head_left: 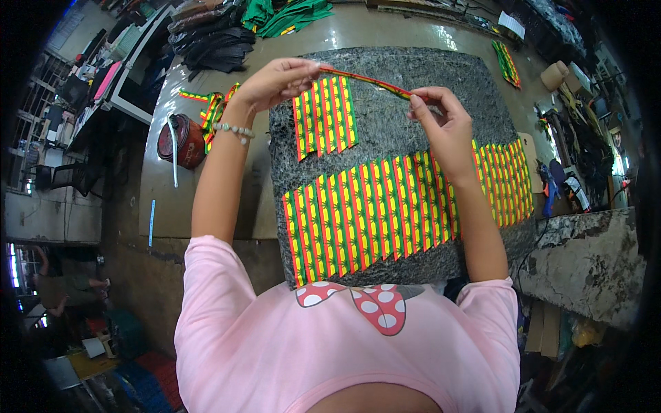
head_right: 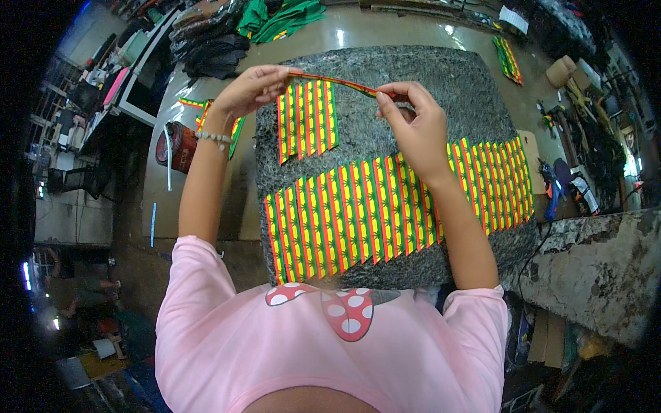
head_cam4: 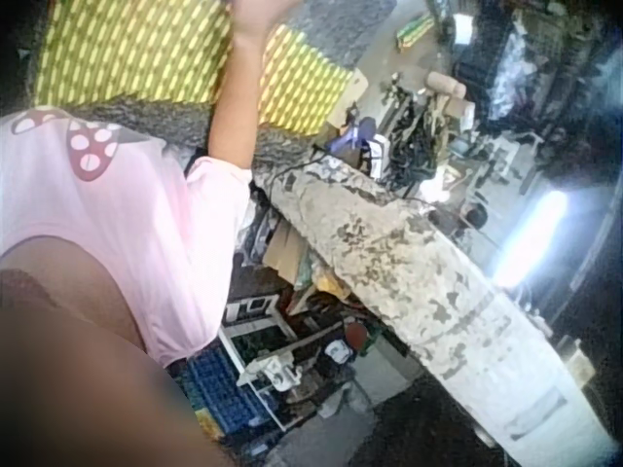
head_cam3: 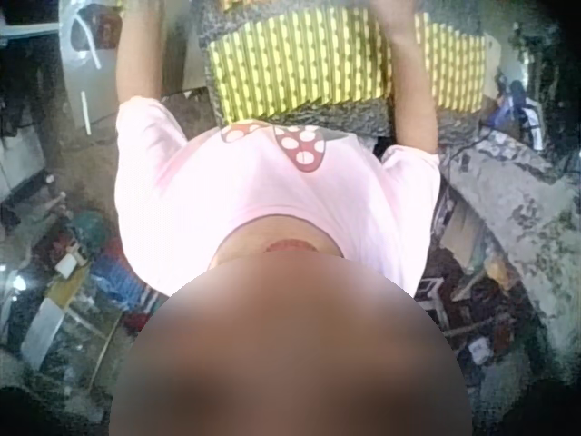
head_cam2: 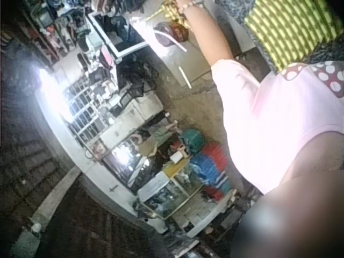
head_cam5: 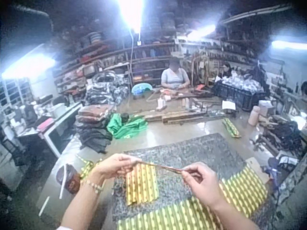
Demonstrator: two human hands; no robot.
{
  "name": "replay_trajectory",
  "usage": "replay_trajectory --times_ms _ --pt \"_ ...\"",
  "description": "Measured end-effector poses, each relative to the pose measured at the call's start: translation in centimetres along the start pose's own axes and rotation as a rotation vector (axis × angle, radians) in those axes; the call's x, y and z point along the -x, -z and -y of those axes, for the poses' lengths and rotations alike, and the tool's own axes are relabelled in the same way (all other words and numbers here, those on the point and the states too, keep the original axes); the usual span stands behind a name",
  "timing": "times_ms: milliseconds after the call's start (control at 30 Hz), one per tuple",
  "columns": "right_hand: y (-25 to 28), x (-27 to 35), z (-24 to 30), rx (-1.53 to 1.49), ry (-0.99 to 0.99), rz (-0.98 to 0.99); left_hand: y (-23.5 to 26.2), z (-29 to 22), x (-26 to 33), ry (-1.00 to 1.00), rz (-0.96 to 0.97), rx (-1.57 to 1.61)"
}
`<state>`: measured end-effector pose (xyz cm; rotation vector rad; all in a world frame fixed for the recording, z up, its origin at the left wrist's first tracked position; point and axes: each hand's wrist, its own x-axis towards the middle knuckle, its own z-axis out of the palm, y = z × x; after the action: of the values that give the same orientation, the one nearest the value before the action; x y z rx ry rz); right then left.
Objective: The person arranges colorful striped paper strips on a dark mat, aligning them in rows. They then use a brush to apply a yellow adhesive from a can onto the arranged strips, pressing them down to secure the layout.
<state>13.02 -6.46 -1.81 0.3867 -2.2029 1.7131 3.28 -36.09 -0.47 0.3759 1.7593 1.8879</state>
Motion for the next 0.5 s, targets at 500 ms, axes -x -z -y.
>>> replay_trajectory --times_ms 500 --pt "-5.5 2.1 -6.1 0.753 0.606 0.279 0.4 5.7 -13.6 -0.130 -0.189 -0.735"
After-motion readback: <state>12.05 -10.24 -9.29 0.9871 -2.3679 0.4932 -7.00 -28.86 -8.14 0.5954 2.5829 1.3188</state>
